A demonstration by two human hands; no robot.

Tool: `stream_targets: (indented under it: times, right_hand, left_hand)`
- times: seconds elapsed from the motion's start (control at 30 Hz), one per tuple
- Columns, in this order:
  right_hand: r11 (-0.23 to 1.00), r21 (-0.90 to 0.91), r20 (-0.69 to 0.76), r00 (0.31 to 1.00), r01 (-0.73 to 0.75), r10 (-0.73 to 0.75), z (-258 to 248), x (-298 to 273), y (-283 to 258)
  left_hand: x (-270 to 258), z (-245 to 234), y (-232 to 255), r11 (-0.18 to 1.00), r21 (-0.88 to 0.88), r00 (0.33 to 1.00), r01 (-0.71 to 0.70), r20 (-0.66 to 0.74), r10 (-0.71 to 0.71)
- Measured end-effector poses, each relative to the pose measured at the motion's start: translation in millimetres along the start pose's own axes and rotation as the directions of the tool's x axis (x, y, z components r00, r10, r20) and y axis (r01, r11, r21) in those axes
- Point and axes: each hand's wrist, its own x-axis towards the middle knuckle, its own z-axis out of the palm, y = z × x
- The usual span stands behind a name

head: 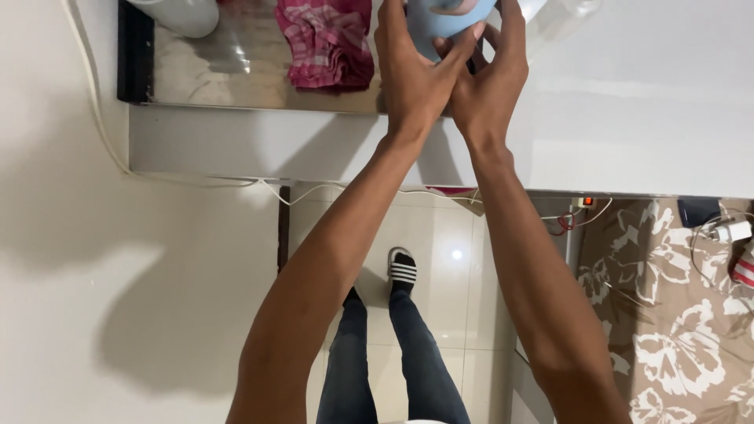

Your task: Clean a metal tray using a cloth and then organizing items on it.

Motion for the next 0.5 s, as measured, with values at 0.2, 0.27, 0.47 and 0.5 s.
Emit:
stream_targets:
  times: [0.2, 0.27, 0.47, 0.5]
  right_hand:
    - [0.998, -0.025, 0.0, 0.999, -0.049, 0.049, 0.4, -0.5, -0.2]
    - [0.999, 0.0, -0.001, 0.999, -0.053, 0.053, 1.0, -2.9, 9.6]
    - [1.0, 0.001, -0.009, 1.0, -0.02, 0.02, 8.1, -9.5, 12.5]
    - [0.999, -0.041, -0.008, 1.0, 0.0, -0.001, 10.5, -11.8, 12.5]
  left_hand:
    - [-1.5, 6.3, -9.2, 0.997, 0.072, 1.0, 0.023, 0.007, -0.023]
    - [-1.6, 7.8, -10.5, 0.998, 0.049, 1.0, 0.024, -0.001, -0.024]
    - [-0.9, 3.2, -18.4, 0.999, 0.022, 0.999, -0.044, -0.01, 0.044]
    - [-1.6, 0.8, -20.4, 0.998, 0.032, 0.998, -0.061, -0.013, 0.062]
